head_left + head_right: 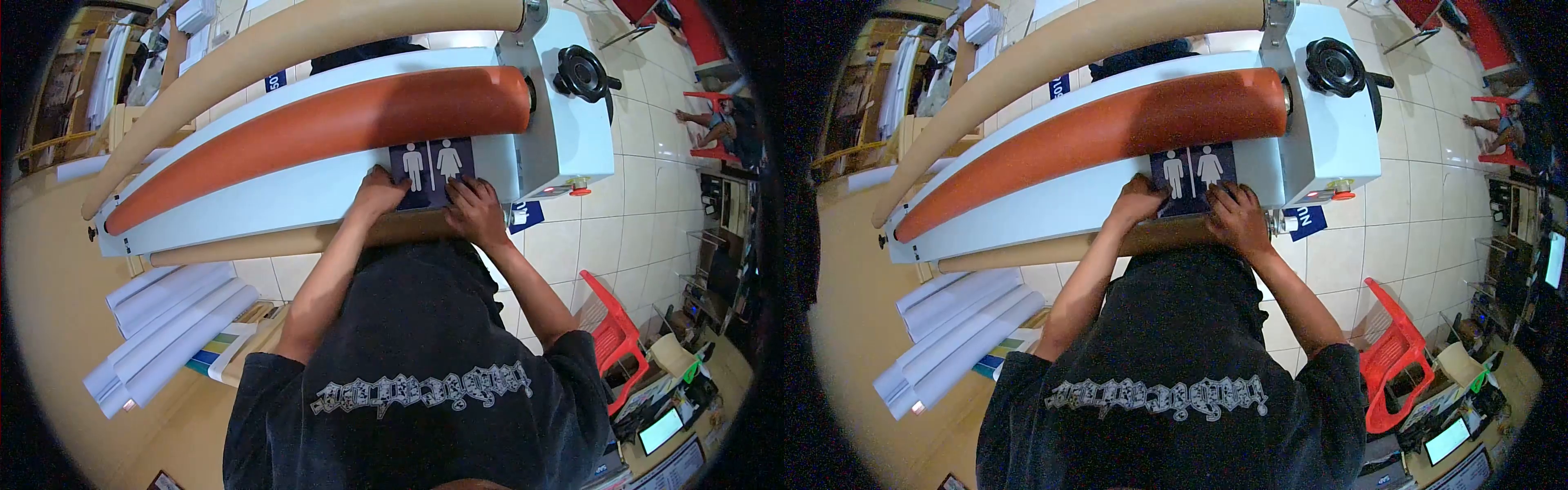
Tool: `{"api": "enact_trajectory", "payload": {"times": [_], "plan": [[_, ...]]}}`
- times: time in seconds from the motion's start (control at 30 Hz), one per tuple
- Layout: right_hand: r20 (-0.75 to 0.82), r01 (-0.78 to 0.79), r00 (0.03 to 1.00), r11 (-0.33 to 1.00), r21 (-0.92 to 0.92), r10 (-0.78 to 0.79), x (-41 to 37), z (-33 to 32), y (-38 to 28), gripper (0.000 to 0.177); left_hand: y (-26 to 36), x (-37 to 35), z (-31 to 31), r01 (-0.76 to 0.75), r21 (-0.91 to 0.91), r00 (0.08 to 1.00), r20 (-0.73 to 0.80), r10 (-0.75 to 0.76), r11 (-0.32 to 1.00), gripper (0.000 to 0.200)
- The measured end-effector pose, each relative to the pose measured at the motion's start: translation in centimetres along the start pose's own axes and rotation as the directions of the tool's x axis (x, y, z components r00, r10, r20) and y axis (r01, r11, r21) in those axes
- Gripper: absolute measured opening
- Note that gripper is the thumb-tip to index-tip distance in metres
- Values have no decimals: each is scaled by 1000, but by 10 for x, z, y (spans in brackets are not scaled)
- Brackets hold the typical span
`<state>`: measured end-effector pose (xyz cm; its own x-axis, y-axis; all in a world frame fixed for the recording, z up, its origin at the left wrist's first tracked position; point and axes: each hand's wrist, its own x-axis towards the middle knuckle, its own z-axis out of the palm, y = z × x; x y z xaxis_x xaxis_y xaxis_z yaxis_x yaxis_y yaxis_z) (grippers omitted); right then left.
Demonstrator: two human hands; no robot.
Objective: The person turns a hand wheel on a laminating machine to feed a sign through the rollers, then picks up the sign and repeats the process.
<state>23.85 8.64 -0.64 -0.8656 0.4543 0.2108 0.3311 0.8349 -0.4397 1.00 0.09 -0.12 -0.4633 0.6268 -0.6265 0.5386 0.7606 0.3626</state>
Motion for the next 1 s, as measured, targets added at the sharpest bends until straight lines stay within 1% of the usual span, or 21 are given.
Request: {"api": "enact_trajectory", "payload": {"times": [0.13,0.2,0.23,0.3,0.33,0.4,0.53,0.6,0.63,0.7,0.8,1.0], "plan": [[11,-34,999,999,2,34,0,1,-2,49,21,-11,-19,25,54,999,39,-27,998,51],[7,-29,1000,1000,0,29,-1,3,-1,50,29,-12,-26,54,8,987,151,-54,999,47],[6,-23,1000,1000,-2,23,-2,3,0,51,33,-11,-28,54,8,987,151,-54,999,47],[5,-22,1000,1000,-3,22,-3,2,-1,51,39,-7,-32,32,132,975,215,-60,991,45],[3,-22,1000,1000,-4,22,-2,2,-1,51,38,-2,-31,34,133,975,212,-62,991,45],[-15,-16,1000,1000,-2,16,-1,3,-1,50,34,9,-26,36,150,940,330,-84,988,38],[-57,-9,998,1000,-13,9,-2,5,0,45,35,17,-24,26,174,942,326,-83,984,34],[-69,-9,998,1000,-13,8,-3,6,0,44,38,20,-26,78,179,915,379,-142,981,32],[-81,-6,997,1000,-14,5,-3,7,1,42,41,19,-29,76,182,914,379,-141,980,32],[-85,-6,996,1000,-12,5,-4,11,2,41,47,18,-33,119,186,896,403,-186,975,32],[-79,0,997,1000,-10,-1,-4,9,3,40,47,20,-31,137,138,899,399,-182,981,33],[-70,8,998,1000,3,-8,-1,6,2,39,48,19,-36,155,107,892,412,-186,982,34]]}}
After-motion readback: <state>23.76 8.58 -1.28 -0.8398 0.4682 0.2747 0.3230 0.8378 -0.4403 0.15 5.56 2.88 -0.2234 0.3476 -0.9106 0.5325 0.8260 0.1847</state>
